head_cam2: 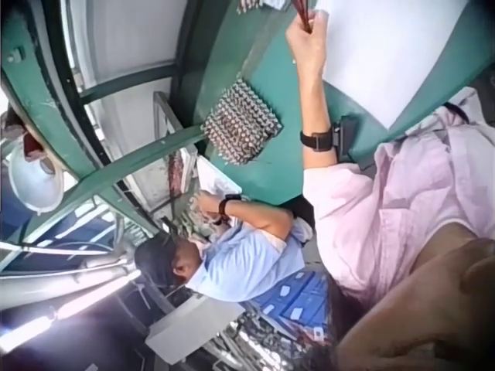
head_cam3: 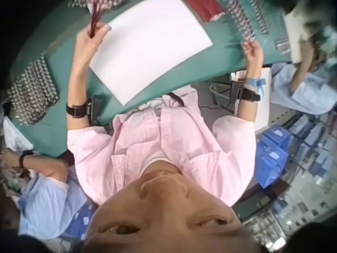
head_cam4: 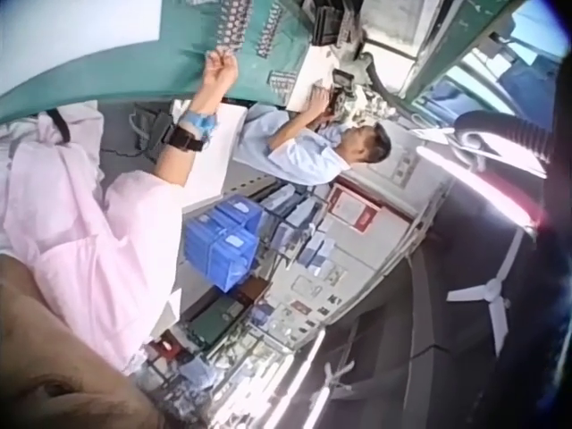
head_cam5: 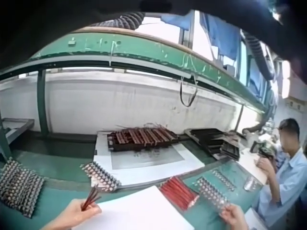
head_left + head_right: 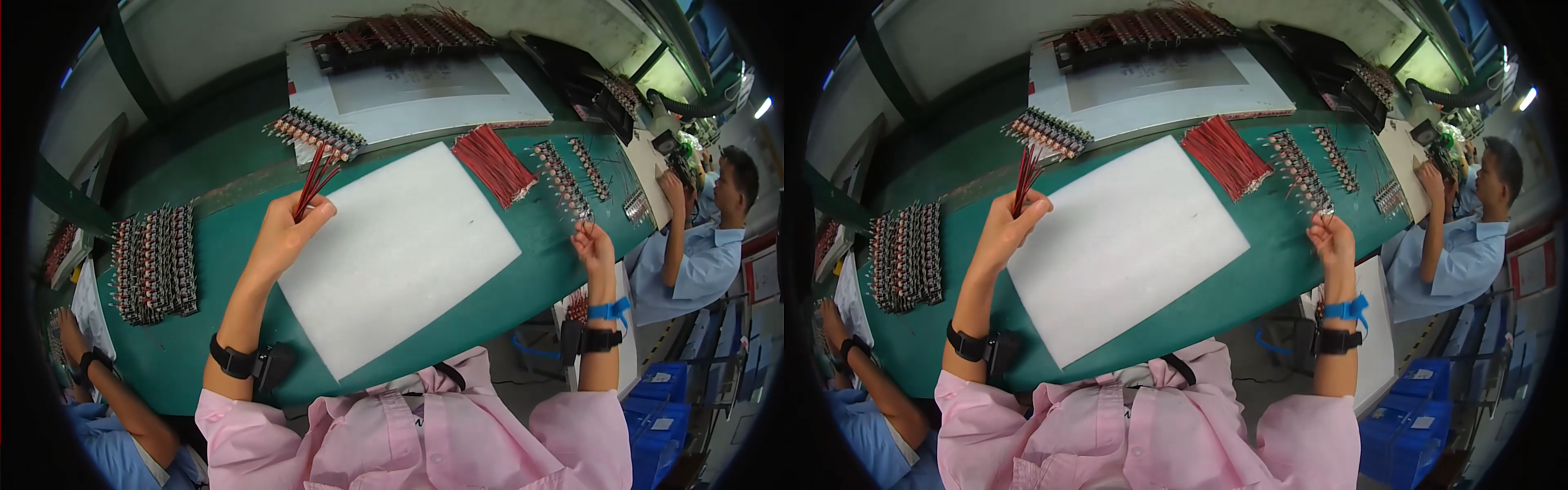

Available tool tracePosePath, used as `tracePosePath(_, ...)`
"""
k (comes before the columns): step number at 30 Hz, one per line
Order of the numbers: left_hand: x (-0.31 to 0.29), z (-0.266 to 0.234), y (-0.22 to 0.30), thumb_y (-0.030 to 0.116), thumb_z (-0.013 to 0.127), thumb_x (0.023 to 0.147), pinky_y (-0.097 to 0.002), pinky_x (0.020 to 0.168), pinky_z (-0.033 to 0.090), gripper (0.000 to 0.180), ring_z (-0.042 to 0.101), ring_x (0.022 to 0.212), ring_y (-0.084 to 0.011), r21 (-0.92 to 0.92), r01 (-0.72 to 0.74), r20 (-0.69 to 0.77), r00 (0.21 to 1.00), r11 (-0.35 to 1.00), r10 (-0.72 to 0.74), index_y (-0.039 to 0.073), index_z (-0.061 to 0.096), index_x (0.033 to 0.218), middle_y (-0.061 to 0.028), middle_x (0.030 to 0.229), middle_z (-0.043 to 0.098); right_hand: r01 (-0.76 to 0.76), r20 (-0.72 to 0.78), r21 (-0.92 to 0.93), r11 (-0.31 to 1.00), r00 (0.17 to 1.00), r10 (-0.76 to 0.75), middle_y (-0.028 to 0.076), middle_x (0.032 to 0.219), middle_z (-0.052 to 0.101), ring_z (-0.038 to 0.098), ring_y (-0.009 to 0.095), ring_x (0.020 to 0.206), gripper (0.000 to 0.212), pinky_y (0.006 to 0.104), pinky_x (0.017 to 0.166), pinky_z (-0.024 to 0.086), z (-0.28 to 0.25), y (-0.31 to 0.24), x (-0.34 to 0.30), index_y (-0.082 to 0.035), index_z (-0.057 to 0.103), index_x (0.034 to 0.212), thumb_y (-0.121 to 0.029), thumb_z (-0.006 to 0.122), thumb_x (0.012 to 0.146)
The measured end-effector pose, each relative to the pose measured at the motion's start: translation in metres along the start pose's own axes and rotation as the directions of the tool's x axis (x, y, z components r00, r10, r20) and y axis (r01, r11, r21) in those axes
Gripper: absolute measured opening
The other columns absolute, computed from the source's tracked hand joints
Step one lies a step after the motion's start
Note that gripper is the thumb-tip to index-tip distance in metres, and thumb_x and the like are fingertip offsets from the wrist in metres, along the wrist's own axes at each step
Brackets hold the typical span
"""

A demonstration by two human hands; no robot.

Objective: The person picks up a bundle of red wires and inserts them one by one into a circuit board strip. After filling the strip, the person sets the bundle down and moves the completed circuit board aside.

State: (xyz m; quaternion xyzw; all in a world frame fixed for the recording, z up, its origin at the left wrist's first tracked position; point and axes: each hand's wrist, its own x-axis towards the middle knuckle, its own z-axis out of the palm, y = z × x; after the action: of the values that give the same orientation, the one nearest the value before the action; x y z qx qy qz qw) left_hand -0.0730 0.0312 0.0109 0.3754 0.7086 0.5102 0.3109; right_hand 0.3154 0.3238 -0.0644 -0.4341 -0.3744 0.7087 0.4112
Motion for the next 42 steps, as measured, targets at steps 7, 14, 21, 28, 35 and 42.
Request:
tracePosePath(7,0.004,-0.002,-0.009,0.020,0.056,0.075,-0.0219,0.046,0.026,0.020,0.033,0.052,-0.0044,0.043,0.002,0.003,1.000,0.999,-0.002,0.000,0.054,0.072,0.0042,0.055,0.040,0.023,-0.238,0.069,0.997,0.971,-0.006,0.012,0.077,0.057,0.056,0.019,0.063,0.014,0.0331,0.067,0.048,-0.001,-0.012,0.062,0.005,0.048,0.085,0.000,0.037,0.078)
tracePosePath(14,0.007,-0.006,-0.016,0.020,0.056,0.075,-0.0224,0.046,0.027,0.020,0.034,0.052,-0.0049,0.074,-0.038,0.004,0.999,0.997,0.038,0.000,0.054,0.071,0.0037,0.055,0.040,-0.015,-0.289,0.018,1.000,0.957,0.020,0.016,0.083,0.058,0.057,0.023,0.066,0.015,0.0349,0.069,0.049,-0.005,-0.017,0.081,0.006,0.046,0.087,-0.001,0.037,0.077)
tracePosePath(21,0.004,-0.011,-0.012,0.020,0.056,0.075,-0.0229,0.046,0.026,0.021,0.033,0.051,-0.0055,0.127,-0.060,0.003,0.998,0.990,0.060,0.000,0.052,0.069,0.0035,0.055,0.038,-0.037,-0.261,-0.056,0.998,0.965,0.021,0.020,0.089,0.057,0.059,0.028,0.073,0.017,0.0394,0.068,0.050,0.002,-0.027,0.067,0.007,0.043,0.091,-0.003,0.038,0.077)
tracePosePath(28,-0.004,-0.026,0.004,0.020,0.056,0.076,-0.0223,0.045,0.024,0.023,0.031,0.051,-0.0051,0.084,-0.191,-0.119,0.973,0.978,0.200,0.002,0.046,0.064,0.0046,0.055,0.035,-0.016,-0.256,0.027,1.000,0.966,0.022,0.020,0.089,0.057,0.059,0.030,0.073,0.013,0.0397,0.065,0.050,-0.002,-0.025,0.044,0.005,0.044,0.085,-0.004,0.040,0.077)
tracePosePath(35,-0.053,-0.076,0.035,0.023,0.051,0.080,-0.0233,0.044,0.022,0.030,0.029,0.050,-0.0048,0.039,-0.191,-0.335,0.922,0.981,0.193,0.002,0.044,0.060,0.0048,0.053,0.032,-0.115,0.103,-0.060,0.992,0.987,0.120,0.016,0.082,0.058,0.059,0.025,0.067,0.011,0.0373,0.061,0.050,0.039,-0.008,-0.020,-0.003,0.044,0.080,-0.014,0.042,0.081)
tracePosePath(42,-0.073,-0.120,0.009,0.025,0.051,0.079,-0.0302,0.046,0.031,0.032,0.041,0.048,-0.0162,0.597,-0.008,-0.450,0.824,0.802,0.344,-0.003,0.048,0.064,-0.0054,0.050,0.041,0.095,0.559,-0.395,0.914,0.814,0.157,0.010,0.053,0.051,0.051,0.015,0.043,0.019,0.0251,0.042,0.045,0.162,0.052,-0.148,-0.003,0.042,0.064,-0.016,0.043,0.079)
